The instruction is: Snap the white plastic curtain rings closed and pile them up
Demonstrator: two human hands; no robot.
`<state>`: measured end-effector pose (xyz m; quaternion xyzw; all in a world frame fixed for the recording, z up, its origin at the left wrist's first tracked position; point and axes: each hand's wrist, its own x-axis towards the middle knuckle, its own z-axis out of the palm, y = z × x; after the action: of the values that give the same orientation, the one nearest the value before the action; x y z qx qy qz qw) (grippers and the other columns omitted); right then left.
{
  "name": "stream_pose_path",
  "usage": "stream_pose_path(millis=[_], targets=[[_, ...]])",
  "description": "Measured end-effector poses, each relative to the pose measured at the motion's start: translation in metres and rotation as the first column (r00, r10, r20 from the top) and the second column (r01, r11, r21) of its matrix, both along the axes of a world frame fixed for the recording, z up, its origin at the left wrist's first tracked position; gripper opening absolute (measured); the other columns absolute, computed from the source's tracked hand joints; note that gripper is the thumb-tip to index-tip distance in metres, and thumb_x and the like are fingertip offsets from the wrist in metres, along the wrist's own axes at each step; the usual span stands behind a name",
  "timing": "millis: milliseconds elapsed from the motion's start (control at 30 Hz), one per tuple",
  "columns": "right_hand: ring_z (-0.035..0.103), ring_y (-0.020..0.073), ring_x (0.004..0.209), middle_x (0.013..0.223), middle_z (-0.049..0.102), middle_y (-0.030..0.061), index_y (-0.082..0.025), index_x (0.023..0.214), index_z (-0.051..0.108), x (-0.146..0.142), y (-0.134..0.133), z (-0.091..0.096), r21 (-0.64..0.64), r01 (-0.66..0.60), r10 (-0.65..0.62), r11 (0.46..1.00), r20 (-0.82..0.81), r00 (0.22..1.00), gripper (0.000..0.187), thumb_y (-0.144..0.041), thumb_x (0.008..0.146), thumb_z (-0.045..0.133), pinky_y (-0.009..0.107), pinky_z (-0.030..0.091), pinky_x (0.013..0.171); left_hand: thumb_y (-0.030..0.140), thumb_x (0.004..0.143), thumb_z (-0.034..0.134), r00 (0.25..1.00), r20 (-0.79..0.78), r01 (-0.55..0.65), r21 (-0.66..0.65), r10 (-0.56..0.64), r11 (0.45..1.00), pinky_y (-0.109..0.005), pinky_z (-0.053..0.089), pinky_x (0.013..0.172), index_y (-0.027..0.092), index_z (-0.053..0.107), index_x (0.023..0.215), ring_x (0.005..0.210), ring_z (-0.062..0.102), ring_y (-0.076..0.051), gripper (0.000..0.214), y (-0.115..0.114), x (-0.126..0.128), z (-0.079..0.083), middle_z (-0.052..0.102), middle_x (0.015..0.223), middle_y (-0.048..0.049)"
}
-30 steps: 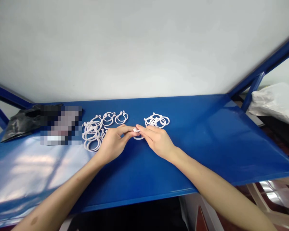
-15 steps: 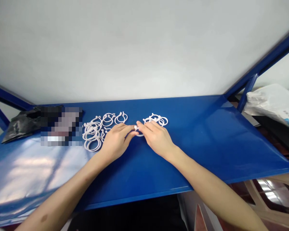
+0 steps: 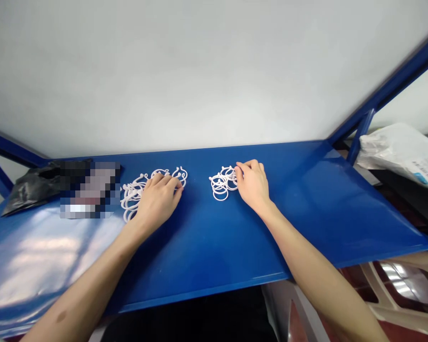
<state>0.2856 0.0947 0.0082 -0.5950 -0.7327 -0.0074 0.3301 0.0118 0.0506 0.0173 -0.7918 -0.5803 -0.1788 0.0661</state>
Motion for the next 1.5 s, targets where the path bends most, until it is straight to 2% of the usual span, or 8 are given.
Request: stream_pose_path(millis=[167,267,367,700,867,1000,1167,1500], targets=[[0.056,0.0302,0.101,0.105,0.064,0.0135,-0.02,0.115,0.074,-0.01,-0.013,0.016,0.1,-0.052,0.057,0.994,-0.052,0.997,0.03,-0.031,0.101,0.049,0.05,0.052,0.088,0.02,0.099,0.051,0.993,0.089,0.07,0.051,-0.075,0.996,-0.041,0.042,0.081,0.018,0.063,0.092,0.09,0.057,-0.028,0.014,-0.006,0.008,0.008,0.072,0.085,-0.0082],[0.061,0.0268,0.101,0.104,0.068,0.01,-0.024,0.114,0.073,-0.022,-0.027,0.023,0.113,-0.244,0.258,0.963,-0.133,0.957,0.025,-0.03,0.102,0.052,0.046,0.052,0.09,0.021,0.101,0.05,0.963,0.174,0.188,0.116,-0.207,0.975,-0.037,0.043,0.081,0.02,0.064,0.093,0.087,0.057,-0.024,0.016,-0.01,0.014,0.012,0.073,0.088,-0.0063],[0.069,0.0199,0.091,0.101,0.073,0.005,-0.024,0.117,0.069,-0.037,-0.043,0.023,-0.029,-0.456,0.428,0.889,-0.299,0.853,0.023,-0.031,0.102,0.054,0.037,0.057,0.083,0.025,0.103,0.05,0.918,0.166,0.337,0.16,-0.361,0.928,-0.035,0.044,0.08,0.021,0.066,0.095,0.084,0.057,-0.02,0.019,-0.015,0.02,0.013,0.074,0.09,-0.004],[0.073,0.0156,0.078,0.087,0.073,0.0015,-0.023,0.099,0.059,-0.054,-0.054,0.01,-0.195,-0.533,0.251,0.823,-0.718,0.649,0.012,-0.032,0.094,0.065,0.031,0.061,0.073,0.025,0.103,0.05,0.867,0.112,0.466,0.161,-0.485,0.87,-0.035,0.037,0.069,0.024,0.067,0.091,0.076,0.057,-0.017,0.021,-0.025,0.023,0.013,0.076,0.089,0.0],[0.073,0.0164,0.081,0.09,0.074,0.0024,-0.023,0.102,0.064,-0.052,-0.052,0.011,-0.119,-0.481,0.288,0.869,-0.669,0.685,0.012,-0.031,0.093,0.067,0.031,0.061,0.076,0.026,0.1,0.057,0.868,0.253,0.361,0.272,-0.428,0.892,-0.034,0.048,0.079,0.023,0.065,0.108,0.089,0.064,-0.018,0.012,-0.026,0.029,0.01,0.075,0.104,-0.0043],[0.073,0.0164,0.08,0.091,0.075,0.0023,-0.023,0.101,0.068,-0.051,-0.053,0.013,-0.074,-0.449,0.331,0.89,-0.573,0.75,0.01,-0.03,0.094,0.067,0.03,0.06,0.072,0.031,0.099,0.058,0.859,0.471,0.166,0.109,-0.197,0.98,-0.035,0.053,0.084,0.02,0.064,0.112,0.098,0.065,-0.021,0.017,-0.022,0.03,0.009,0.073,0.107,-0.0067],[0.072,0.0167,0.081,0.09,0.075,0.0019,-0.024,0.097,0.07,-0.051,-0.056,0.012,-0.033,-0.493,0.424,0.869,-0.462,0.779,0.008,-0.029,0.098,0.063,0.029,0.058,0.069,0.026,0.1,0.056,0.783,0.605,0.265,-0.115,-0.144,0.957,-0.028,0.052,0.077,0.023,0.068,0.098,0.085,0.066,-0.016,0.013,-0.02,0.028,0.011,0.074,0.093,-0.0014],[0.069,0.019,0.084,0.087,0.073,0.0034,-0.024,0.094,0.07,-0.047,-0.057,0.008,0.082,-0.572,0.565,0.816,-0.32,0.761,0.017,-0.024,0.102,0.055,0.036,0.057,0.077,0.016,0.098,0.054,0.81,0.546,0.339,-0.14,-0.213,0.931,-0.028,0.048,0.077,0.023,0.062,0.086,0.083,0.067,-0.016,0.017,-0.023,0.029,0.009,0.073,0.087,0.0023]])
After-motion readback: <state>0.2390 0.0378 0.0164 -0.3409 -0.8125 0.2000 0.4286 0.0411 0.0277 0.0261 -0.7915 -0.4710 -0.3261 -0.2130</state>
